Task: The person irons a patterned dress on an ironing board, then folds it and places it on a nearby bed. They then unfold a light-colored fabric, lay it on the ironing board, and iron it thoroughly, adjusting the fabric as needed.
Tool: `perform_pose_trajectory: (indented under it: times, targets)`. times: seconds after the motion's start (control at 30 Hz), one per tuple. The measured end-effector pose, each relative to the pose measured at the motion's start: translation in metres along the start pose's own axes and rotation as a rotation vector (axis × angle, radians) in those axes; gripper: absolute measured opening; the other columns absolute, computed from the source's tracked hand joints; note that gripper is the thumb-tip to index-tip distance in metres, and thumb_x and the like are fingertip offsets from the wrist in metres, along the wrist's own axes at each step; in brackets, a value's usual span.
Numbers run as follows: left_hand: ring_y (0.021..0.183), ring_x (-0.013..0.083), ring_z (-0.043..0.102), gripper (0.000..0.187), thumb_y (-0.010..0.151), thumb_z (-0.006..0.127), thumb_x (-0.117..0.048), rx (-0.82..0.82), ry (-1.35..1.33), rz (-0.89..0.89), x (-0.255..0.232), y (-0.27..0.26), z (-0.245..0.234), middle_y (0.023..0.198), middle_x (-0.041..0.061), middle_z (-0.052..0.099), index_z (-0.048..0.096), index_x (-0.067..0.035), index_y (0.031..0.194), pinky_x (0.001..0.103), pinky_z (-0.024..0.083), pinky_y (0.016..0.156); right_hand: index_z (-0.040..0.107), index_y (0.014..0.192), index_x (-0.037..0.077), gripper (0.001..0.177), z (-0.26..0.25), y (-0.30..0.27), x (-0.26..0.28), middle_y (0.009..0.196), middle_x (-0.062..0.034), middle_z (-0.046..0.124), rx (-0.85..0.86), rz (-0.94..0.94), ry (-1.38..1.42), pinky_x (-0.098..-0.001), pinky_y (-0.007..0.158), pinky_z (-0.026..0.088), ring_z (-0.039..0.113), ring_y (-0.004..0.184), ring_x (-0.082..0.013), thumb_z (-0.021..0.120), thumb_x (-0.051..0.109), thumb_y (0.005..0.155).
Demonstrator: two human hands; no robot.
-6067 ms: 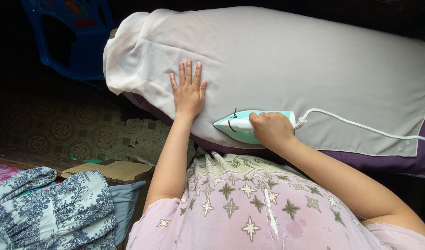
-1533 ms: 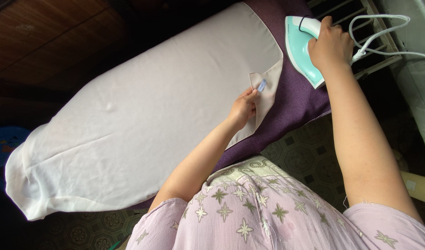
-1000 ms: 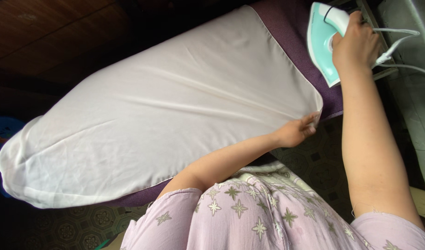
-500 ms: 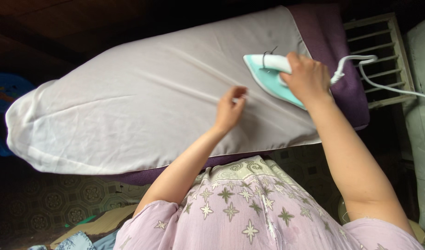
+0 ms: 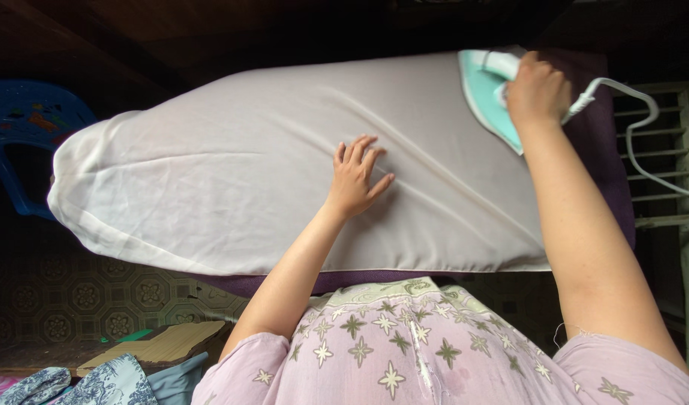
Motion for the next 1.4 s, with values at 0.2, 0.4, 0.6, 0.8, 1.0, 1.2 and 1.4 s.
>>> perform_pose_trajectory:
  times: [0.2, 0.4, 0.6, 0.8, 1.0, 1.2, 1.4]
  targets:
    - [0.107, 0.0281, 0.057, 0.037, 0.082, 0.077, -0.044, 0.288, -0.062, 0.097, 0.022, -0.023, -0.010, 0.103, 0.008, 0.062, 0.066, -0.012, 0.096, 0.048, 0.038, 0.104, 0.070, 0.105, -0.006, 0.020, 0.026, 0.029, -0.052, 0.094, -0.0300, 0.073, 0.149, 0.349, 0.097, -0.0447, 0.072, 0.061, 0.075, 0.085, -0.0412, 0.073, 0.010, 0.094]
    - [0.103, 0.0234, 0.060, 0.017, 0.095, 0.071, -0.030, 0.265, 0.080, 0.186, 0.024, -0.039, 0.002, 0.100, 0.002, 0.064, 0.065, -0.014, 0.093, 0.039, 0.045, 0.092, 0.072, 0.108, -0.003, 0.025, 0.000, 0.029, 0.021, 0.102, -0.0266, 0.072, 0.299, 0.369, 0.354, -0.0487, 0.083, 0.057, 0.073, 0.094, -0.0400, 0.076, 0.014, 0.090]
    - [0.090, 0.0281, 0.063, 0.016, 0.094, 0.069, -0.023, 0.476, -0.048, 0.040, 0.034, -0.042, 0.008, 0.090, 0.006, 0.067, 0.062, -0.009, 0.089, 0.043, 0.051, 0.077, 0.072, 0.102, 0.001, 0.020, -0.036, 0.010, 0.183, 0.095, -0.0267, 0.074, 0.179, 0.016, 0.336, -0.0534, 0.079, 0.058, 0.073, 0.088, -0.0458, 0.071, 0.007, 0.083]
    - [0.087, 0.0296, 0.066, 0.014, 0.087, 0.073, -0.019, 0.585, -0.059, -0.047, 0.043, -0.052, -0.003, 0.084, 0.006, 0.069, 0.064, -0.009, 0.084, 0.044, 0.053, 0.074, 0.067, 0.097, -0.002, 0.014, -0.050, -0.015, 0.239, 0.084, -0.0242, 0.074, 0.141, -0.171, 0.311, -0.0512, 0.068, 0.061, 0.075, 0.079, -0.0418, 0.069, 0.008, 0.088]
    - [0.088, 0.0291, 0.066, 0.016, 0.087, 0.074, -0.023, 0.541, -0.082, -0.060, 0.043, -0.056, -0.013, 0.084, 0.006, 0.069, 0.067, -0.009, 0.085, 0.044, 0.053, 0.075, 0.068, 0.103, -0.002, 0.018, -0.021, 0.018, 0.133, 0.088, -0.0247, 0.075, 0.046, 0.023, 0.112, -0.0487, 0.065, 0.061, 0.076, 0.080, -0.0408, 0.069, 0.006, 0.087]
    - [0.095, 0.0278, 0.065, 0.019, 0.094, 0.072, -0.030, 0.453, -0.114, -0.038, 0.043, -0.059, -0.027, 0.094, 0.006, 0.070, 0.070, -0.011, 0.094, 0.043, 0.052, 0.084, 0.072, 0.108, -0.006, 0.018, 0.003, 0.012, 0.004, 0.097, -0.0319, 0.073, 0.097, 0.333, 0.147, -0.0503, 0.074, 0.061, 0.074, 0.088, -0.0436, 0.073, 0.004, 0.094]
    - [0.112, 0.0273, 0.061, 0.022, 0.096, 0.070, -0.028, 0.180, -0.140, -0.079, 0.064, -0.058, -0.083, 0.114, 0.007, 0.066, 0.068, -0.011, 0.110, 0.043, 0.047, 0.094, 0.072, 0.106, -0.004, 0.020, -0.009, 0.002, 0.023, 0.102, -0.0292, 0.073, 0.209, 0.476, 0.319, -0.0468, 0.078, 0.060, 0.073, 0.092, -0.0417, 0.075, 0.006, 0.089]
Point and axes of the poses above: each hand's wrist, its own y-axis towards the middle knuckle, its own z-axis out of the palm, x = y × z, the point moved 10 cm from there along y, towards the middle knuckle
